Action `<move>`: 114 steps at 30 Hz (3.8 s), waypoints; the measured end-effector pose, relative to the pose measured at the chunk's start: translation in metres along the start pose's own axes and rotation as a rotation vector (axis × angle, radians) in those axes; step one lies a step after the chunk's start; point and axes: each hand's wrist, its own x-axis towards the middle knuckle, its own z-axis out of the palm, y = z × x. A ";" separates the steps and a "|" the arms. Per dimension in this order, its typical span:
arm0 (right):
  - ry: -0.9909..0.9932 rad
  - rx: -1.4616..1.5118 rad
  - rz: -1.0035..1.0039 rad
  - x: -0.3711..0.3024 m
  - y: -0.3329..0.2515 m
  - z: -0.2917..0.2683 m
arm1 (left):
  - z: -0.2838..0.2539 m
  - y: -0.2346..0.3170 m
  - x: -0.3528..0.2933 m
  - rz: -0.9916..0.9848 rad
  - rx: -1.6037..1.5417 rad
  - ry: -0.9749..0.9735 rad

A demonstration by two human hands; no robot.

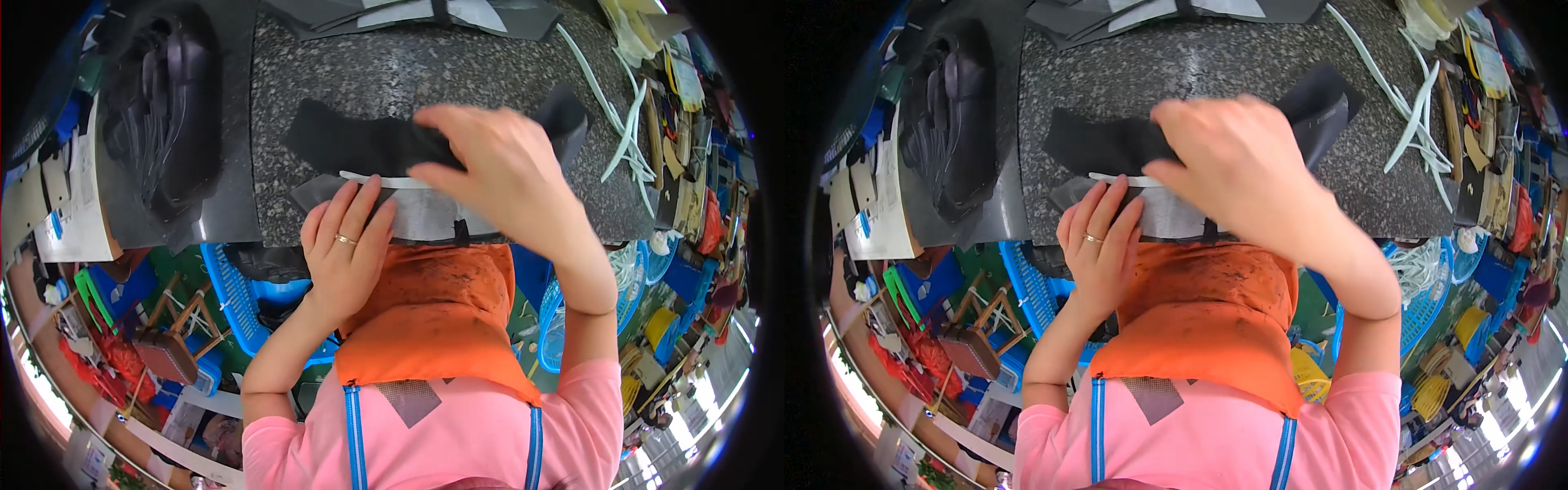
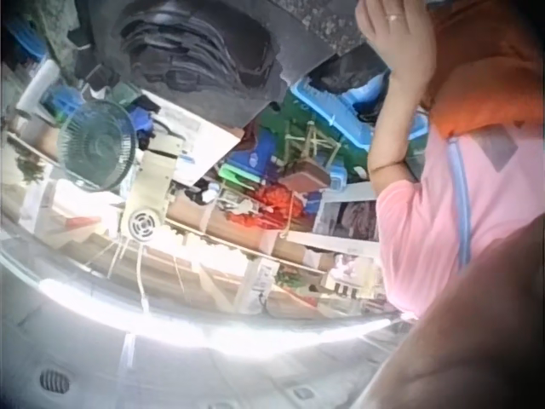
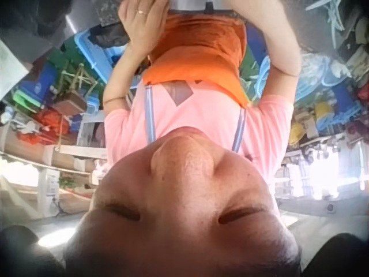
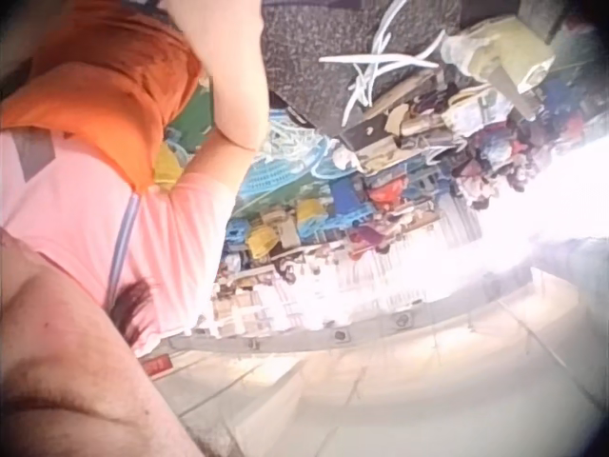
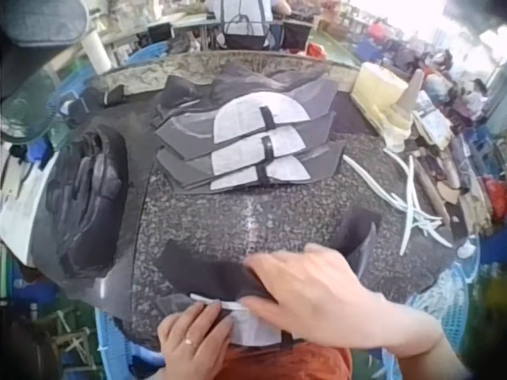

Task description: The person attaches white strips onto the edges of shoe upper leather pieces, folds and presses the edges by hand, and places the assembled pieces into a basket.

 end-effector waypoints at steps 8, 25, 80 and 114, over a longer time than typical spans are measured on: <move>0.184 0.219 -0.056 -0.026 -0.015 0.014 | -0.004 -0.007 0.002 0.058 0.073 -0.016; -0.300 0.173 -0.489 -0.026 -0.015 0.010 | -0.045 -0.046 0.026 0.211 -0.112 -0.275; 0.273 -0.251 0.243 -0.077 0.078 -0.010 | 0.025 0.065 0.152 0.529 -0.154 -0.767; -0.097 0.275 -0.352 -0.060 0.051 0.003 | -0.014 0.031 0.068 0.111 -0.419 -0.460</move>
